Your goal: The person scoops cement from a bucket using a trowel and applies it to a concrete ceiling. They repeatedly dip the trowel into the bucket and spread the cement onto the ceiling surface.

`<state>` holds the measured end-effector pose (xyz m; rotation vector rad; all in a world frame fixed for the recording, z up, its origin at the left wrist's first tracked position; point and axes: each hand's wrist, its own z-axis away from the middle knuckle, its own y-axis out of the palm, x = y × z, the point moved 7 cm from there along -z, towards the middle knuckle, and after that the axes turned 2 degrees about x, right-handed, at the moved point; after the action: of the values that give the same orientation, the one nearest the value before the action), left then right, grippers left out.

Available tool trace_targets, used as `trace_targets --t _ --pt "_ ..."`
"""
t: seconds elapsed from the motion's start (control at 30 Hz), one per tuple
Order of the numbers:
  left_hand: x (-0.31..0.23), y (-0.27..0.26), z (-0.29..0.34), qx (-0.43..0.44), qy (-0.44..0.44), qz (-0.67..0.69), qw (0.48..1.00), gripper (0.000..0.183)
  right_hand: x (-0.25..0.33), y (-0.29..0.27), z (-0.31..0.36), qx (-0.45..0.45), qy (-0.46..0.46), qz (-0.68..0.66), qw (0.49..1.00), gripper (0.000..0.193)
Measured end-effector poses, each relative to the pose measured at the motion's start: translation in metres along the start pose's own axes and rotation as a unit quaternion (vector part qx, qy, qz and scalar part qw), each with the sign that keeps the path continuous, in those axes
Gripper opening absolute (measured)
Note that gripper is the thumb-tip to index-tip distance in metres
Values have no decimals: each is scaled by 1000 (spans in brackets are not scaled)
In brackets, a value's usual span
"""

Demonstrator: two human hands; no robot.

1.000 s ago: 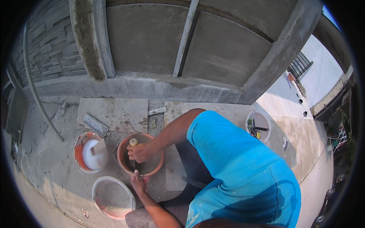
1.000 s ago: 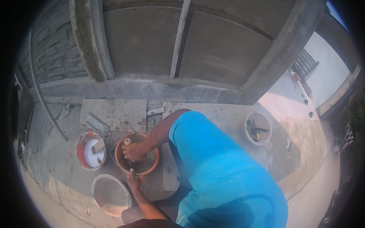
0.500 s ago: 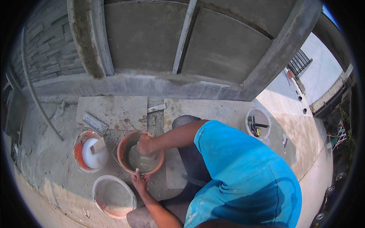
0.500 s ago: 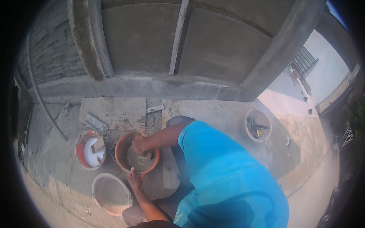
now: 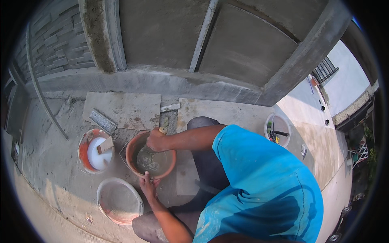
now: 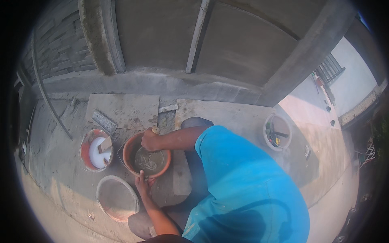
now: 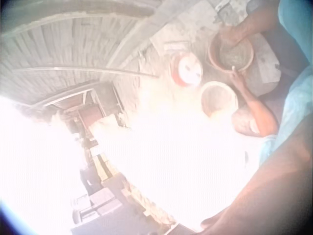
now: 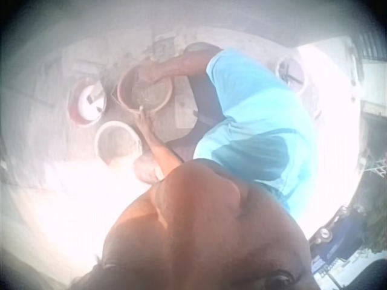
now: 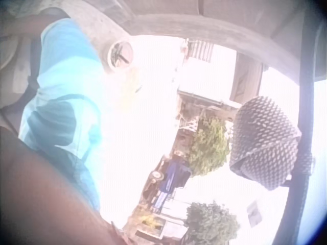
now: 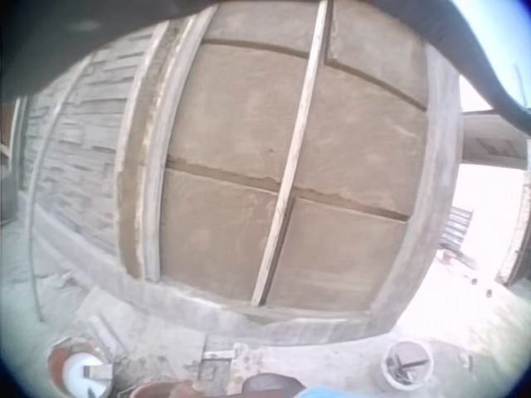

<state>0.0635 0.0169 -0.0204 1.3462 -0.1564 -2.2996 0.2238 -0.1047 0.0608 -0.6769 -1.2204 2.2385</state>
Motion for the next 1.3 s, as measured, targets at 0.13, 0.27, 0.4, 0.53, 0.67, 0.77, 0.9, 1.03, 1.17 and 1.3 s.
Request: trace_targets --t 0.13,0.27,0.4,0.53,0.67,0.77,0.9,1.03,1.17,1.3 --pt "9 -5 -6 -10 -1 8 1000 34 26 11 7 35 -47 4 998 26" --pt "14 -13 -9 -22 -13 1 1000 36 -2 -10 5 4 -10 -86 996 22" --pt "12 -2 -9 -15 -25 9 1000 36 5 7 12 -8 14 -22 1000 23" --pt "5 1 -2 -26 -24 -18 999 39 -5 -17 11 -9 -15 -117 993 18" --pt "15 -23 -4 -56 -61 -72 994 44 5 -4 5 -7 -3 -23 1000 19" --pt "12 -19 -3 -43 -65 -91 993 46 23 -3 10 51 -60 2 997 23" --pt "13 -14 0 -29 -66 -32 997 48 -1 -16 8 41 38 -80 995 25" --pt "14 -10 0 -17 -67 -4 998 50 16 0 13 58 -43 32 997 22" --pt "15 -9 -2 -11 -66 -6 998 51 1 -19 16 -50 39 -134 989 22" --pt "13 -14 -1 -31 -78 -31 996 51 10 -17 15 75 11 2 997 25"
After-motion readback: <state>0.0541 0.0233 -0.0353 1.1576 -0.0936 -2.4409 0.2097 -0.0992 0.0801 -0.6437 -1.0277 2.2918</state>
